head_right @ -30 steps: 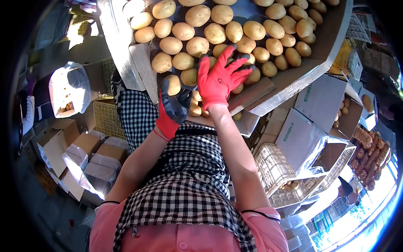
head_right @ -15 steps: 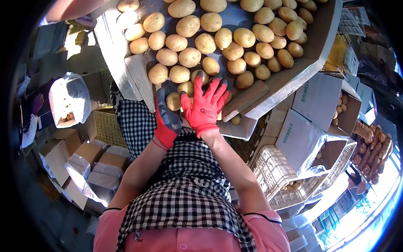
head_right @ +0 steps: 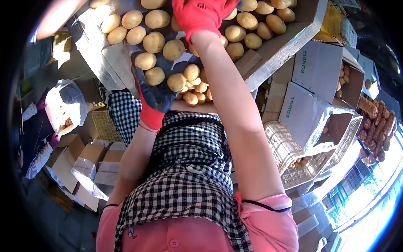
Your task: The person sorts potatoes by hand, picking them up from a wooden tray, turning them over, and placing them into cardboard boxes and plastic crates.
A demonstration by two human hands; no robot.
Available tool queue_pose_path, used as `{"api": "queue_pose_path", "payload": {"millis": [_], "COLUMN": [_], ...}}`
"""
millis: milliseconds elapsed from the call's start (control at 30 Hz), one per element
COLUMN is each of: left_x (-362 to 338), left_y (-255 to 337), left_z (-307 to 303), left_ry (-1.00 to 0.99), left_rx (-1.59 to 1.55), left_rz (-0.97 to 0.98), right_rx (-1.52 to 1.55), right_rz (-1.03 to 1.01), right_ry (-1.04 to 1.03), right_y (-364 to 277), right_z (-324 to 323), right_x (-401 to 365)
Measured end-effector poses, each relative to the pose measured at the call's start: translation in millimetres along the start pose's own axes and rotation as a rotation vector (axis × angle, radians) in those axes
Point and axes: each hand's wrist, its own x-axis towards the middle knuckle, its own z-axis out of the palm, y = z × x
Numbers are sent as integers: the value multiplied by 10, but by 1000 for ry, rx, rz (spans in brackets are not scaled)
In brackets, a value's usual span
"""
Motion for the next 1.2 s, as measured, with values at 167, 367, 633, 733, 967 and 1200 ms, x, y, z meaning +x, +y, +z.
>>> {"api": "queue_pose_path", "payload": {"millis": [167,367,633,733,967,1200], "left_x": [9,111,-122,3,37,-11], "left_y": [-24,-121,36,-5,64,26], "left_z": [-120,-419,112,52,-3,103], "left_ry": [-42,-60,-112,-69,-97,-77], "left_rx": [-39,163,92,146,119,183], "left_rz": [-46,184,-76,-40,-91,-50], "right_rx": [41,-48,399,610,93,971], "right_rz": [-165,-167,-496,68,509,759], "right_ry": [-123,-229,-471,-792,-1290,-1278], "right_y": [50,266,420,810,1154,1539], "right_z": [95,-88,-671,-1248,310,1], "right_x": [-801,-938,-1006,-1961,-2640,-2565]}}
